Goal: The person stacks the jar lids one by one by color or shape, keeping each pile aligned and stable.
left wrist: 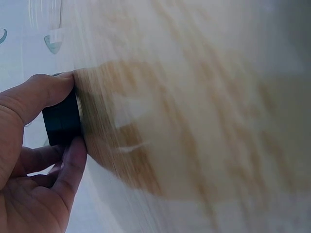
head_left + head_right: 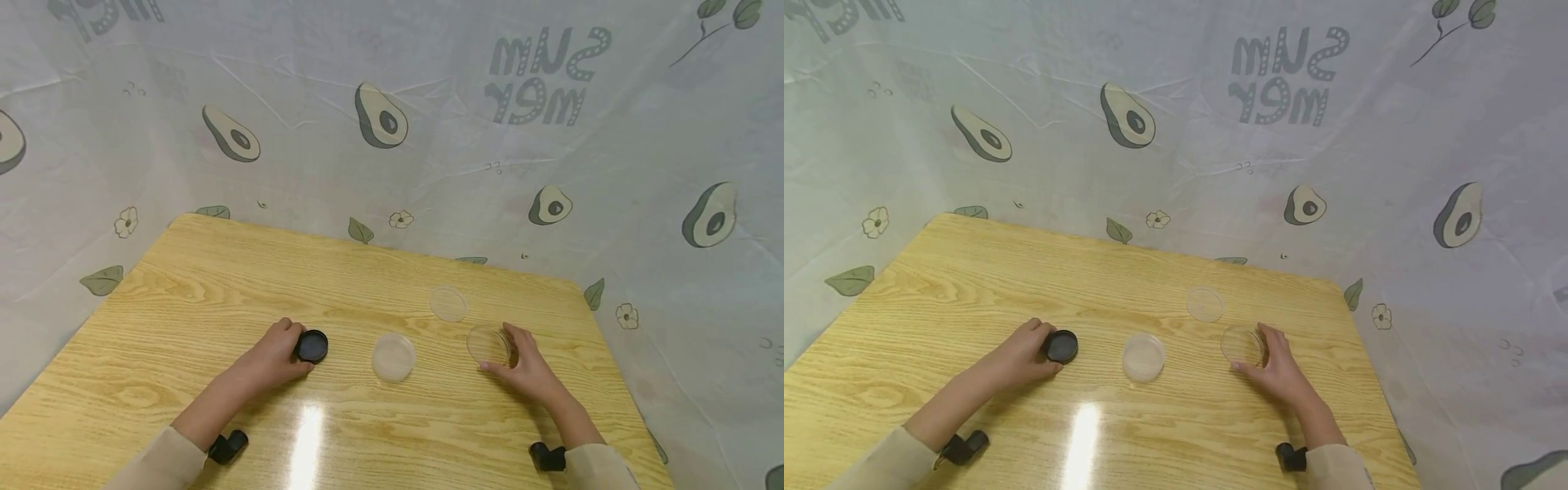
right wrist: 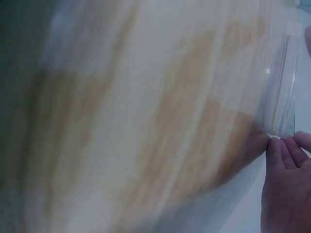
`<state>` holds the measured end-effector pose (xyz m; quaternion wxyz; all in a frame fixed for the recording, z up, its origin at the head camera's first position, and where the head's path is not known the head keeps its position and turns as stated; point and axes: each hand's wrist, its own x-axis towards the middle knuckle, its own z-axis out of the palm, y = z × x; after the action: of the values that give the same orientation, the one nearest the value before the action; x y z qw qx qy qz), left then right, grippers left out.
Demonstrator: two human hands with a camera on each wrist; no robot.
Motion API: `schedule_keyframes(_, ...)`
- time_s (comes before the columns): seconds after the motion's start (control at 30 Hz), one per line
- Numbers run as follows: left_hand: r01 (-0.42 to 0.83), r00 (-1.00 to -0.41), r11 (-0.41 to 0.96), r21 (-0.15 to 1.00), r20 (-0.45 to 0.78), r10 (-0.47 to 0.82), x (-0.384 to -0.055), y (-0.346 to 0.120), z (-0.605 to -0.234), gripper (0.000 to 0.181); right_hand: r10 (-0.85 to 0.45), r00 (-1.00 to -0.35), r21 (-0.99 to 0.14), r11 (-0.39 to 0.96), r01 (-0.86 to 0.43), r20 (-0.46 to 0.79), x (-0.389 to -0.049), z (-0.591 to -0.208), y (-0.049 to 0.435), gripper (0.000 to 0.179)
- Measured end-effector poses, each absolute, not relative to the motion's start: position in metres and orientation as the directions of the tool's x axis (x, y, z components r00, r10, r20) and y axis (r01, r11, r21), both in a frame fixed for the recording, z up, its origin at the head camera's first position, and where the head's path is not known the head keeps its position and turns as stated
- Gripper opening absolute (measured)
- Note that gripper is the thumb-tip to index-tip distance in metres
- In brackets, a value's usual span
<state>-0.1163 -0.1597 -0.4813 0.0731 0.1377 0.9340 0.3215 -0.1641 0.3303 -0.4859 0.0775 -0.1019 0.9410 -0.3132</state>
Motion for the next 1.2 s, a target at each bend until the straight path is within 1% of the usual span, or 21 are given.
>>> schedule_keyframes(0.3, 0.222, -0.952, 0.756, 0.616, -0.031, 0.304, -0.1176, -0.1598, -0.4853, 0.051, -0.262, -0.961, -0.551, 0.816, -0.173, -0.085, -0.1661, -0.4899, 0.3299, 0.101)
schedule_keyframes(0.53, 0.218, -0.953, 0.757, 0.616, -0.034, 0.302, -0.1176, -0.1600, -0.4864, 0.052, -0.289, -0.955, -0.551, 0.808, -0.207, -0.064, -0.1665, -0.4884, 0.3291, 0.091)
schedule_keyframes(0.8, 0.220, -0.951, 0.757, 0.615, -0.037, 0.306, -0.1169, -0.1604, -0.4865, 0.052, -0.279, -0.958, -0.535, 0.821, -0.200, -0.070, -0.1654, -0.4830, 0.3263, 0.086)
schedule_keyframes(1.2, 0.211, -0.951, 0.750, 0.627, -0.047, 0.306, -0.1174, -0.1608, -0.4860, 0.050, -0.272, -0.959, -0.541, 0.820, -0.187, -0.081, -0.1615, -0.4802, 0.3253, 0.087)
